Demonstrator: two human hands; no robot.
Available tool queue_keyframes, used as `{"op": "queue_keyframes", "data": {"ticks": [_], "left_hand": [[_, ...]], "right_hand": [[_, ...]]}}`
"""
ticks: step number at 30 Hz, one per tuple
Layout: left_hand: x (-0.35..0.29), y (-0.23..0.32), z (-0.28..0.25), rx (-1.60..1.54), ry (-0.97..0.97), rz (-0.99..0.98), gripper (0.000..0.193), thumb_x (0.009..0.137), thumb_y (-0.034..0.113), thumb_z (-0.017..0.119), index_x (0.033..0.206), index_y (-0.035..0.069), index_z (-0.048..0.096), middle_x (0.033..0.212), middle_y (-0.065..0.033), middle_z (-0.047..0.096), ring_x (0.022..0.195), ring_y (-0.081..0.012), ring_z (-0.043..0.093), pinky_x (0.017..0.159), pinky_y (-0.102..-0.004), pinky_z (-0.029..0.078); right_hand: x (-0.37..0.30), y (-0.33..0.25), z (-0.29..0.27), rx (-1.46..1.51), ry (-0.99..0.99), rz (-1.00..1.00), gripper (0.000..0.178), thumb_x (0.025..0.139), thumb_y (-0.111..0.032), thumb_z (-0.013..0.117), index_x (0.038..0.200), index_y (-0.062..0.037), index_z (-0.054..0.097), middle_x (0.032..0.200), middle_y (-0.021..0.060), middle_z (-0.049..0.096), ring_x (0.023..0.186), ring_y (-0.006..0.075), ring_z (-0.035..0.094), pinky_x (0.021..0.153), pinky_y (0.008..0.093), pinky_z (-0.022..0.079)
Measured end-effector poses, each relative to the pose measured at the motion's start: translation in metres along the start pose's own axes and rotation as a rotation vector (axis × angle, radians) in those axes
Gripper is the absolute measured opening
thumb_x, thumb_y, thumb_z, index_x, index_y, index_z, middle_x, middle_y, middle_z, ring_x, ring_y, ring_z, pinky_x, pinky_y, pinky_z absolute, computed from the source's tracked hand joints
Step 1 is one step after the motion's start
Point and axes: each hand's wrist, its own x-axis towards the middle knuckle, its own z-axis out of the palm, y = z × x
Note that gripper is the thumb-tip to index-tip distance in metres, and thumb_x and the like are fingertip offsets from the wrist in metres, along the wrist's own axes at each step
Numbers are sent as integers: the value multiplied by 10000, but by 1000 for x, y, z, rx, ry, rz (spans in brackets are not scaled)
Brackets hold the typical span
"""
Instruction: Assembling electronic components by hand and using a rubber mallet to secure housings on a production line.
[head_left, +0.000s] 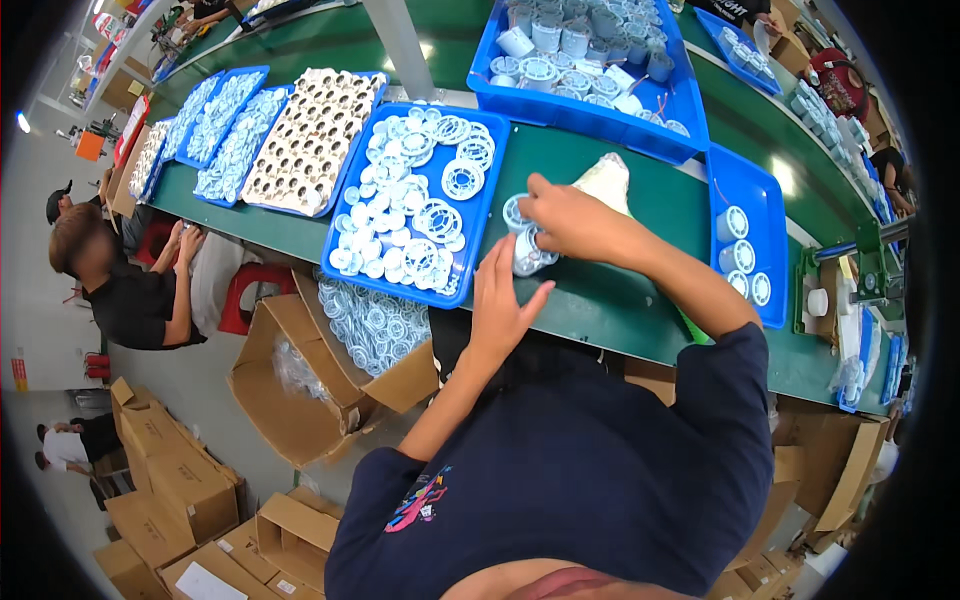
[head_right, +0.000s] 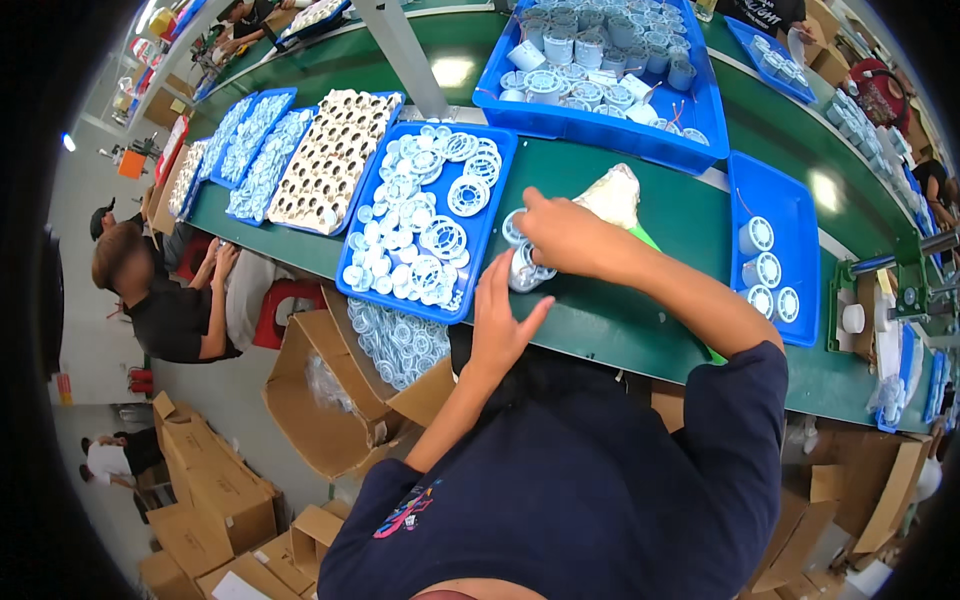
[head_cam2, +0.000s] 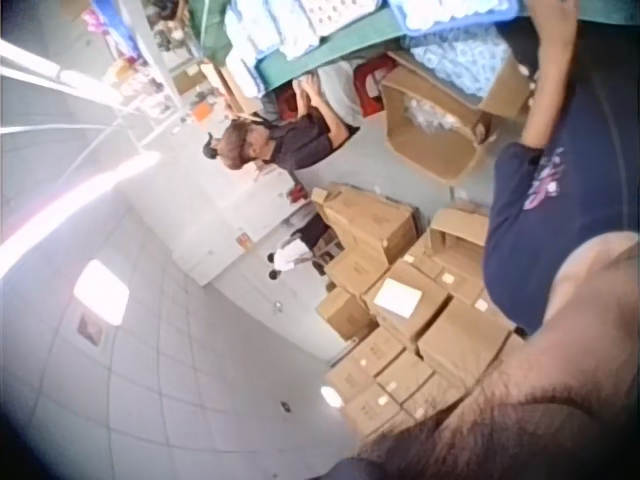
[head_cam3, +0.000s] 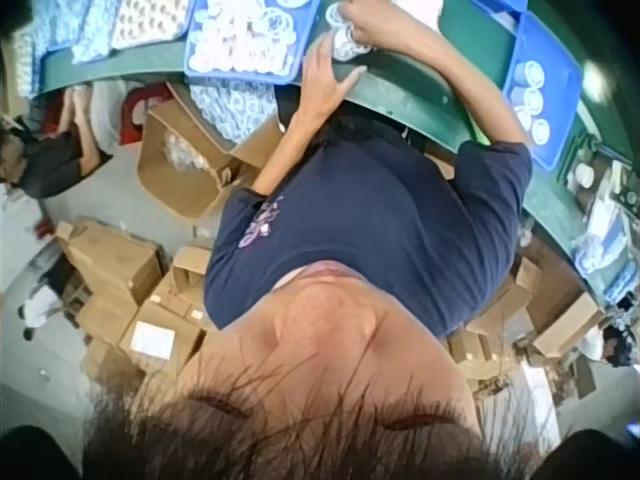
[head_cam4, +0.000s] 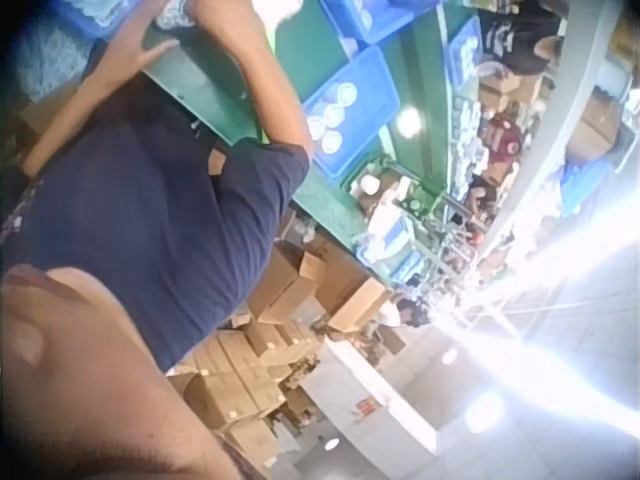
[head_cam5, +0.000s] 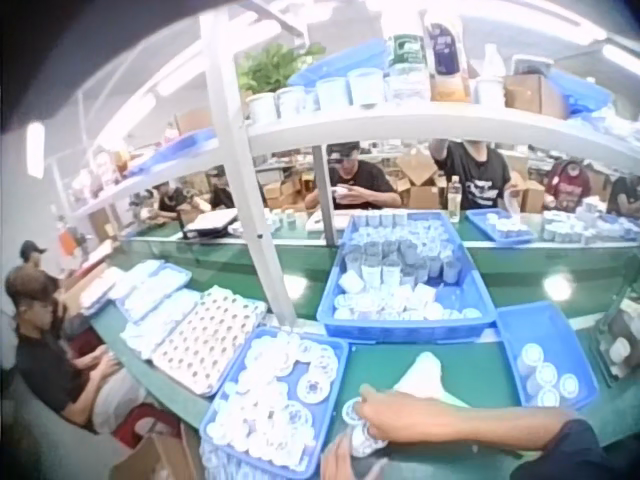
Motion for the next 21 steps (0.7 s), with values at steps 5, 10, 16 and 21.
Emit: {"op": "queue_keyframes", "data": {"ticks": [5,10,16,21], "left_hand": [[-4,-15,11,50,-47,-37,636,831,166,827,1367,-17,538,1335,-215,603,1261,-397,564,1051,-489,431],[-5,-12,10,59,-41,-24,717,816,210,849,1405,-13,507,1400,-207,549,1290,-407,530,1057,-491,431],[4,-11,8,6,14,-51,754,801,252,867,1423,34,500,1416,-209,520,1256,-421,534,1049,-498,441],[-2,-16,12,-52,49,-54,648,792,210,863,1325,25,545,1309,-205,591,1190,-415,573,1014,-481,462]], "right_hand": [[-30,-4,43,60,337,-84,308,856,-4,669,1151,63,615,1111,215,541,1029,419,614,906,469,521],[-45,-7,56,289,496,-25,263,888,-7,676,1148,26,644,1158,176,581,1075,377,613,929,436,512],[-41,1,53,221,733,-22,181,913,1,668,1093,22,671,1118,173,624,1029,362,641,887,430,529],[-42,-15,67,402,724,107,148,952,4,654,1096,6,688,1082,134,641,871,276,660,748,359,530]]}}
